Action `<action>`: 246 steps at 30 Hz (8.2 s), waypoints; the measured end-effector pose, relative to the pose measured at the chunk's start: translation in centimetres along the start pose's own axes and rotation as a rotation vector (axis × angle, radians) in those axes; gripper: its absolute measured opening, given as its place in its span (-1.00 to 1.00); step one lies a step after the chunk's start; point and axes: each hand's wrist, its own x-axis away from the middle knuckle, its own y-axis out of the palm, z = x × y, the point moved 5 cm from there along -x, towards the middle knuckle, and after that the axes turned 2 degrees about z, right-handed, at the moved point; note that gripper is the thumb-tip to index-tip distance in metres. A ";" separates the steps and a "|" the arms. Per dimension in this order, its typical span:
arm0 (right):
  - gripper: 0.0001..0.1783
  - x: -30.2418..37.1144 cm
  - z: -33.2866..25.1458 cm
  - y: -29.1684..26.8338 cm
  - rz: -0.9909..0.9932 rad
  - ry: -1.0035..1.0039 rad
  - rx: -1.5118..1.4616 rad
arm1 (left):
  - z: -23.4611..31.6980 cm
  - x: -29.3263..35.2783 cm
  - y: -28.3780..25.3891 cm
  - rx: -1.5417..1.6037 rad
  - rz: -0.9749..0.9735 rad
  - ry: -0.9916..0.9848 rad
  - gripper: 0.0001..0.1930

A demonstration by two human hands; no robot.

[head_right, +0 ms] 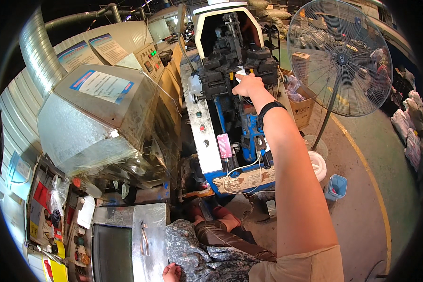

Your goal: Assembling shoe components by positioning and applying pressure to shoes in an industrial machine.

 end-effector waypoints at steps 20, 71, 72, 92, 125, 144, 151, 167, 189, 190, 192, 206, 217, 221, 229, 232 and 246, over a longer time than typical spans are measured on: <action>-0.09 1.1 -2.2 -2.0 0.062 0.026 0.054 | 0.3 0.9 -0.1 0.132 -0.066 0.007 -0.87; 0.01 48.6 -19.6 18.0 -1.729 -0.319 -1.361 | 14.7 1.9 2.7 -0.611 -0.626 0.619 -0.30; -0.16 50.3 -19.5 19.6 -1.734 -0.518 -1.004 | 13.4 1.9 2.1 -0.778 -0.685 0.651 -0.24; -0.30 37.7 -42.4 43.2 -0.813 -0.666 -0.930 | -7.8 11.1 -35.6 -1.104 0.895 0.143 -0.29; -0.62 48.1 -14.4 31.5 -1.272 -0.284 -0.759 | -14.0 22.8 -58.8 -0.695 1.551 -0.478 -0.17; -0.63 46.2 -14.6 26.7 -1.091 -0.416 -0.339 | -11.5 17.6 -72.9 0.165 1.460 0.061 0.33; -0.65 45.2 -11.0 24.8 -1.098 -0.230 -0.407 | -9.1 8.9 -76.4 0.378 1.363 0.189 0.40; -0.65 45.7 -6.2 17.6 -0.951 -0.276 -0.415 | -5.6 -1.1 -79.2 0.436 0.886 0.281 -0.29; -0.57 64.7 -32.0 6.9 -0.202 -1.780 -1.071 | 17.0 11.5 -19.6 0.056 -0.344 0.355 -0.12; -0.56 65.1 -31.7 6.0 -0.131 -1.793 -0.932 | 18.2 12.0 -17.3 0.008 -0.402 0.316 -0.22; -0.56 64.1 -30.3 5.1 0.062 -1.688 -0.747 | 20.3 11.7 -13.0 -0.143 -0.451 0.257 -0.39; -0.50 50.5 -16.3 10.6 -0.126 -1.134 -0.554 | 8.5 2.2 9.6 0.199 -0.633 0.012 -0.67; -0.55 45.4 -19.9 15.3 -0.855 -1.112 -0.585 | 6.6 0.0 9.0 0.176 -0.336 -0.109 -0.64; -0.49 46.0 -20.1 18.0 -0.928 -0.847 -0.634 | 5.8 -0.9 7.9 0.262 -0.268 -0.086 -0.57; -0.52 46.4 -21.3 21.8 -1.068 -1.111 -0.431 | 4.9 -2.4 6.9 0.163 -0.287 -0.191 -0.63; -0.40 48.5 -19.7 22.1 -0.866 -0.708 -0.906 | 7.5 -1.0 5.3 -0.111 -0.155 0.553 -0.54; -0.14 54.8 -12.4 29.3 -1.371 0.192 -0.785 | 4.0 -2.5 1.2 -0.141 -0.307 0.322 -0.52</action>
